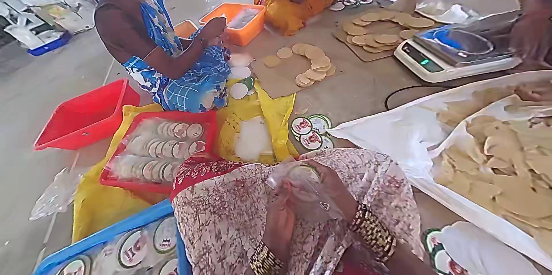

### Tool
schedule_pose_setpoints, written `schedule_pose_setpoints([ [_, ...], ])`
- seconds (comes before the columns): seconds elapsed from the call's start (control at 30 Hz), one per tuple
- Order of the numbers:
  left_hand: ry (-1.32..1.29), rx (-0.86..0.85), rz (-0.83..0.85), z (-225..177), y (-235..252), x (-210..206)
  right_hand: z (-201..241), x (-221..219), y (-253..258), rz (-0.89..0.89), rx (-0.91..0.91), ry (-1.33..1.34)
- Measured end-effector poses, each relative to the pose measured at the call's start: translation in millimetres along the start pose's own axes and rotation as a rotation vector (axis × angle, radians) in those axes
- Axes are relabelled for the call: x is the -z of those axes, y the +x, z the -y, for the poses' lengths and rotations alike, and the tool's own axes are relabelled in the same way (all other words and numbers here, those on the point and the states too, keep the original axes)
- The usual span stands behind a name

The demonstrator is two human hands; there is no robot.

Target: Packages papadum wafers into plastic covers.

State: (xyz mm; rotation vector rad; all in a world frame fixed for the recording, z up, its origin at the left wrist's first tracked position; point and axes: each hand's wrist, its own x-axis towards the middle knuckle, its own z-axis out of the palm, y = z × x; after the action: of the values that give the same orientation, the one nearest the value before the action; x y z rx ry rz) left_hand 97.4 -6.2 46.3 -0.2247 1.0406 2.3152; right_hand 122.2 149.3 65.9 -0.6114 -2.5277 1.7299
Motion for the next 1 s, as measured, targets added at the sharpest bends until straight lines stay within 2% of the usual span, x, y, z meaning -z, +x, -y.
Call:
schedule_pose_setpoints([
  [0.13,0.295,-0.203,0.065,-5,-5,2,4,24,-18,-0.134,0.079,-0.016],
  [0.27,0.423,-0.389,0.078,-17,-13,7,0,57,-50,-0.366,0.242,-0.487],
  [0.33,0.520,-0.504,0.160,-19,-13,13,-11,66,-62,-0.259,0.164,-0.673],
  [0.4,0.629,-0.605,0.228,-23,-16,12,-21,62,-70,-0.102,-0.013,-0.724],
  [0.47,0.737,-0.720,0.298,-30,-19,4,-29,57,-74,-0.102,-0.001,-0.710],
  [0.6,0.837,-0.921,0.432,-43,-28,-6,-36,67,-73,-0.321,0.261,-0.511],
  [0.67,0.881,-1.005,0.474,-48,-32,-9,-22,82,-73,-0.411,0.310,-0.300],
  [0.73,0.932,-1.049,0.499,-53,-35,-9,12,98,-80,-0.415,0.360,-0.043],
  [0.87,0.982,-1.145,0.557,-55,-39,-6,63,132,-102,-0.249,0.560,0.078],
  [1.0,0.993,-1.142,0.527,-55,-41,-7,85,139,-120,0.243,0.633,0.176],
])
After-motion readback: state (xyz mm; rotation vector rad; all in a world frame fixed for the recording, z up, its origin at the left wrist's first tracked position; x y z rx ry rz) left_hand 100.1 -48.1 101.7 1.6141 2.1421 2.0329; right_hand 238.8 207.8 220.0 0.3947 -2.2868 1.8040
